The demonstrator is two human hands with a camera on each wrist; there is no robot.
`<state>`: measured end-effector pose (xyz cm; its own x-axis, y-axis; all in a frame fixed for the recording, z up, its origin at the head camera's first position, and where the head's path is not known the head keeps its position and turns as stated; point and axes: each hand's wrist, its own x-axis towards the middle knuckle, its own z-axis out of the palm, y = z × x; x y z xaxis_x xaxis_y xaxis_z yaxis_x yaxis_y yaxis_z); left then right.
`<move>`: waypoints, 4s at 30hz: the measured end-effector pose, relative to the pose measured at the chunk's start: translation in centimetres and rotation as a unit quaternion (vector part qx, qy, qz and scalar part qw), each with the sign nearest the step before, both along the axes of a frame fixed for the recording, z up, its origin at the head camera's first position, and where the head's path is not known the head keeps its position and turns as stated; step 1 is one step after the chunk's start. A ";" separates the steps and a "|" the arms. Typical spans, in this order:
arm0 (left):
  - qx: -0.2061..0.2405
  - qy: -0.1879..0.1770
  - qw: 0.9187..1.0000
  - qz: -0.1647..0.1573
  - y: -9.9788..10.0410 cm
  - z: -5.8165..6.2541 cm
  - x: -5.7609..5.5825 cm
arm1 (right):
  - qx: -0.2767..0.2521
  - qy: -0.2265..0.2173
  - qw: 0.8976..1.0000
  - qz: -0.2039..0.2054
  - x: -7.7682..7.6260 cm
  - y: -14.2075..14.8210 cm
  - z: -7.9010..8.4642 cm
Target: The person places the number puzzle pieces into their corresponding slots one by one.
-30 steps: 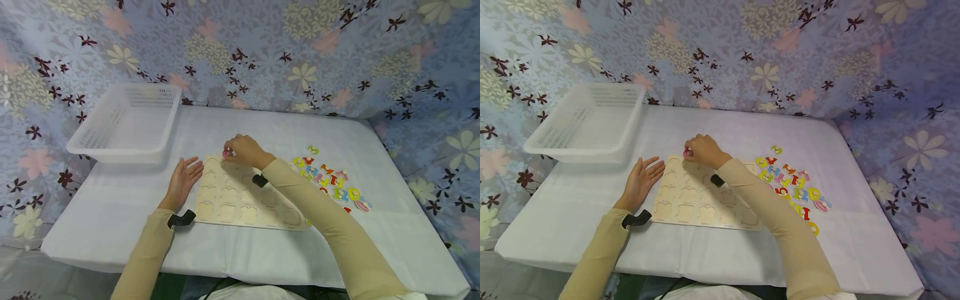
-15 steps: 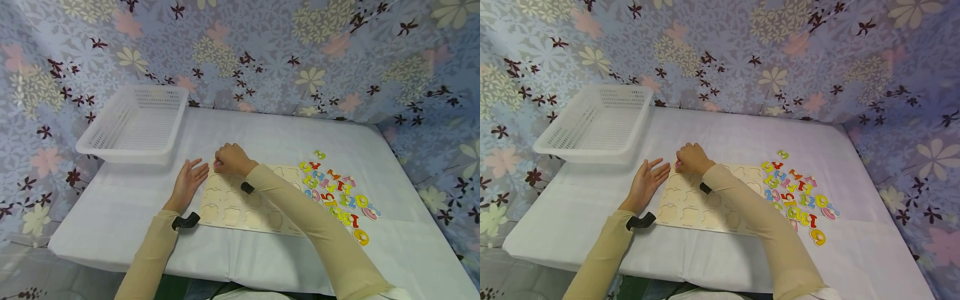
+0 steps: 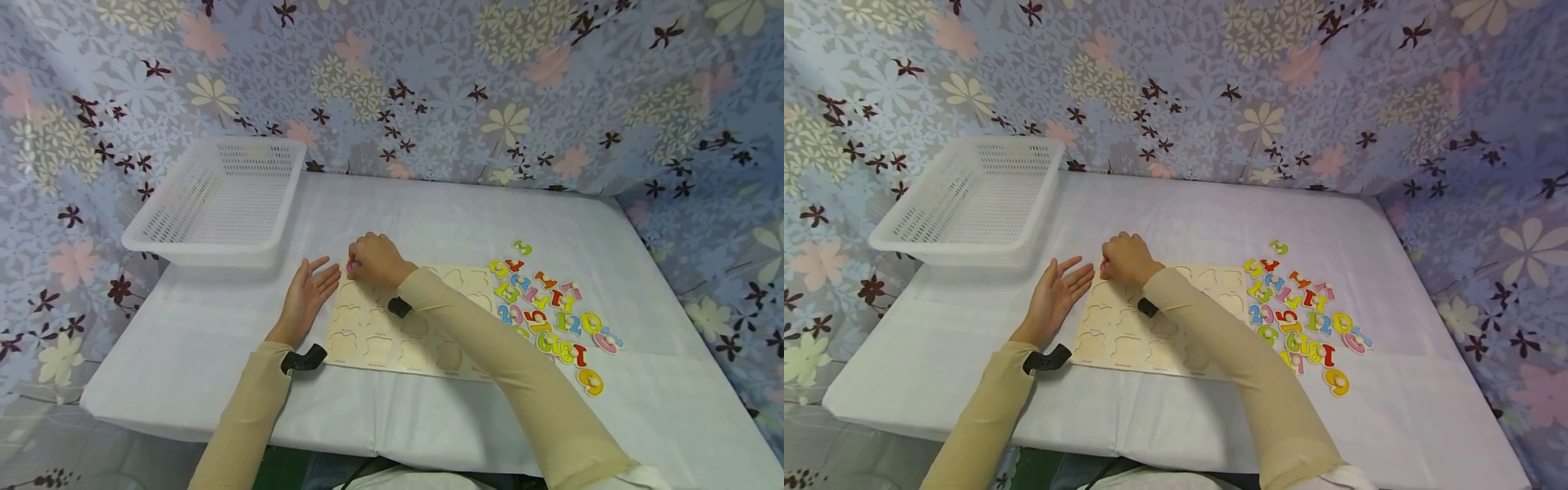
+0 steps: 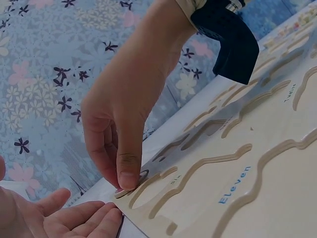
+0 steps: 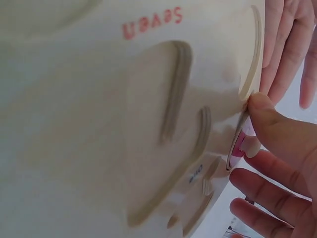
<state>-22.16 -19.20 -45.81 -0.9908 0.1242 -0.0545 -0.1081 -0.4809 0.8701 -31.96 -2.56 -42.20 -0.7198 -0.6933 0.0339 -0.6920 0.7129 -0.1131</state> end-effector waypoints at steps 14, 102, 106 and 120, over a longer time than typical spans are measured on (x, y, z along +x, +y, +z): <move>-0.008 -0.001 1.000 0.002 0.3 -0.1 -0.2 | -0.002 -0.033 0.999 -0.021 -0.2 0.3 0.4; -0.123 0.001 0.992 0.010 1.6 0.1 1.0 | -0.033 -0.043 0.929 -0.367 15.3 40.9 0.0; -0.125 0.005 0.992 0.005 1.7 0.1 1.0 | -0.047 -0.053 0.928 -0.366 15.5 41.0 -0.3; -0.127 -0.002 0.992 0.010 1.6 0.2 0.8 | -0.124 -0.042 0.949 -0.288 14.7 34.9 1.9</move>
<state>-21.37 -17.61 -45.57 -0.9927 0.0857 -0.0847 -0.1036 -0.2489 0.9630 -17.28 32.36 -40.33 -0.9843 -0.1623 0.0697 -0.1765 0.9142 -0.3647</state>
